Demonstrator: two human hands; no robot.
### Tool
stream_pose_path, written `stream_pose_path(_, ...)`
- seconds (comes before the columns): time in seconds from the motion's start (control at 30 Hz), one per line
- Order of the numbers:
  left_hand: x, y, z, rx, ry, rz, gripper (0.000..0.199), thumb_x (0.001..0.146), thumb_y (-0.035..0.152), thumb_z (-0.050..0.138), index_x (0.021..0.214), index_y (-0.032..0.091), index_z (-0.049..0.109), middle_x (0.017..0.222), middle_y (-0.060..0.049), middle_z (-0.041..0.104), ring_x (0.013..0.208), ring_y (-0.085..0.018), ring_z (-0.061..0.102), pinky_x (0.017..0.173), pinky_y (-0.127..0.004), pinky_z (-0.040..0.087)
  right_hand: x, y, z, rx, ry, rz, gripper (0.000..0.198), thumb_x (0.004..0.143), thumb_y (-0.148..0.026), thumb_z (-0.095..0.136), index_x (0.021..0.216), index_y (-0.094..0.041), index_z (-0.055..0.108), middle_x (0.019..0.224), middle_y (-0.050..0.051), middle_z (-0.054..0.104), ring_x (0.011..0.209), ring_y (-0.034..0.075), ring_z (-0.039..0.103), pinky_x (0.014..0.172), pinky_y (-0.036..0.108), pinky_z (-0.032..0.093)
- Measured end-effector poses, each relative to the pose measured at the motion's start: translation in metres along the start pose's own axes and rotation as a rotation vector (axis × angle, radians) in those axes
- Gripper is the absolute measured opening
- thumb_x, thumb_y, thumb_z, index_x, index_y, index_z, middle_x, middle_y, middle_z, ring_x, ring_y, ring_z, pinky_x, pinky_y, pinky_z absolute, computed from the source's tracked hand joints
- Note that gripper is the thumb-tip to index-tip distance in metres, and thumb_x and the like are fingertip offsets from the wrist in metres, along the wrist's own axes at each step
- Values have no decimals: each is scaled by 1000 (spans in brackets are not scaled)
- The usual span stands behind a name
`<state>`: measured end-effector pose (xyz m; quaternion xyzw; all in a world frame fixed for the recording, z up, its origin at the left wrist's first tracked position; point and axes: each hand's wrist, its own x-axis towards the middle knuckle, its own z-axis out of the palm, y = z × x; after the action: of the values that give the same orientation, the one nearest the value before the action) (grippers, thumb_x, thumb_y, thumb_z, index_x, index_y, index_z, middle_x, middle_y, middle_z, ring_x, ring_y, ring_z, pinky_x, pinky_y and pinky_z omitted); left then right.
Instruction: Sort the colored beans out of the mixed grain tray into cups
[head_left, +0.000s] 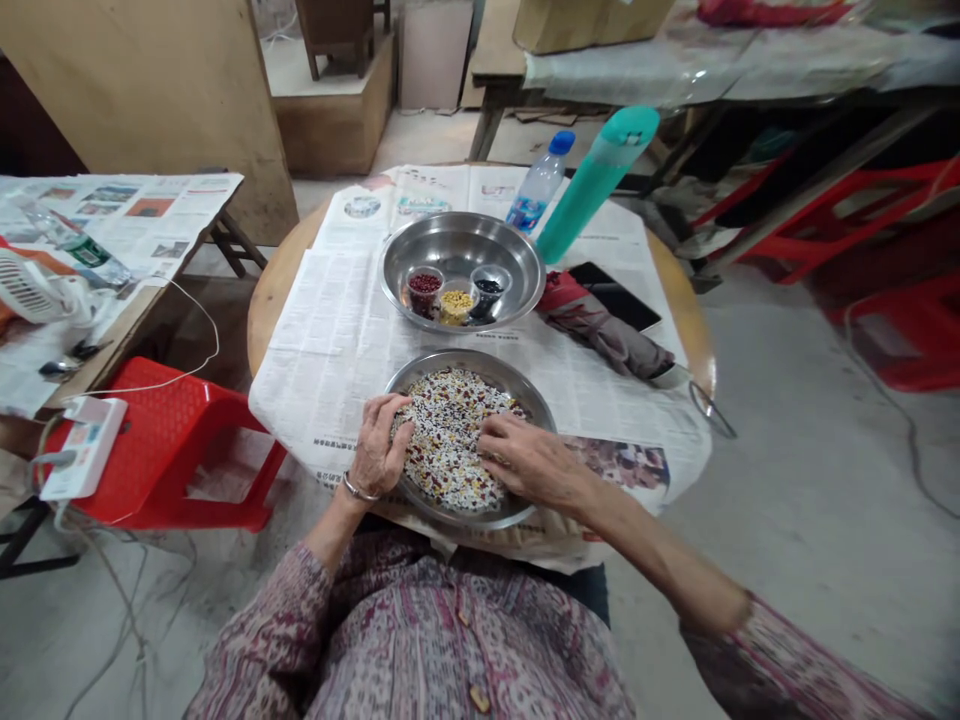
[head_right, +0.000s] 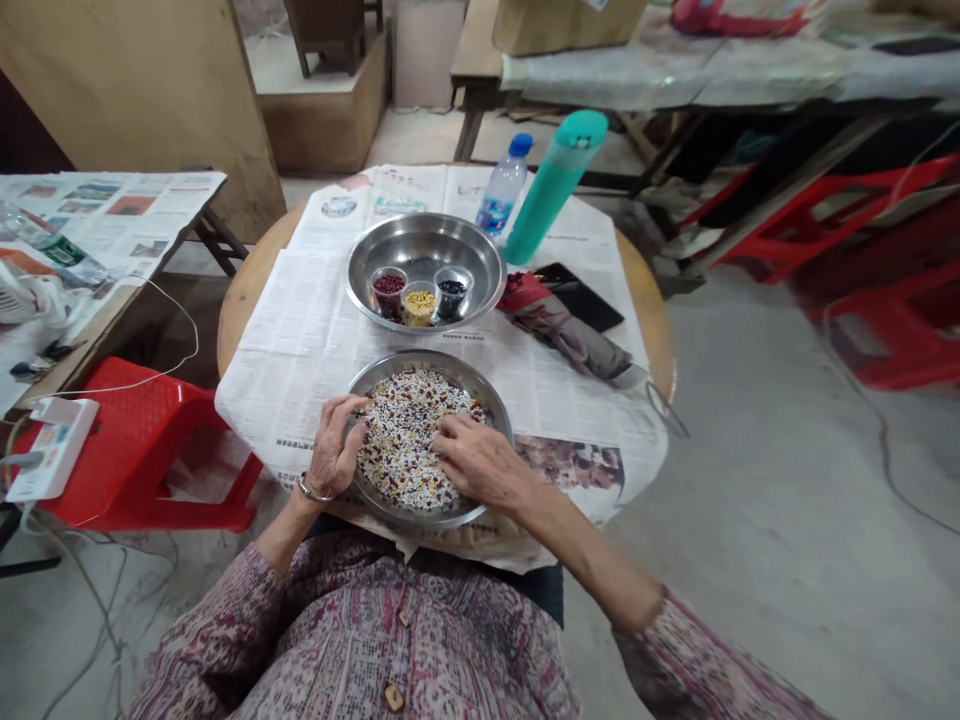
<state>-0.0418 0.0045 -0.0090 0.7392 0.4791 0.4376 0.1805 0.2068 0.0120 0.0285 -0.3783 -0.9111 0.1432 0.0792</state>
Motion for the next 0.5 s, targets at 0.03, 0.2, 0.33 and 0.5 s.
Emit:
stream_pose_path(0.03,0,0,0,2,-2,0,29,100,27,41,125,17,52,120,-12,56,117,-22,50,106,-42,42,-4,-1,-2,2,-15,13,12,90,-16,54,85,-18,64,96,8,61,91,19,57,80,31,46)
stream_pose_path(0.2,3,2,-1,3,-13,37,25,100,23,41,119,17,56,115,-10,61,113,-21,52,103,-41,42,0,-23,3,38,-211,-65,15,92,-20,53,85,-19,66,88,5,64,82,16,59,73,28,45)
stream_pose_path(0.33,4,1,-1,-37,-38,47,22,100,22,41,113,17,58,110,-9,65,106,-20,56,99,-41,43,19,-20,6,-47,-181,30,21,94,-19,48,91,-19,69,89,7,67,87,18,60,77,30,46)
stream_pose_path(0.5,4,0,0,-66,-40,50,21,100,21,41,111,17,59,108,-8,66,103,-20,57,97,-41,43,41,7,5,-102,73,271,24,94,-23,48,107,-19,68,106,10,66,104,23,57,85,32,48)
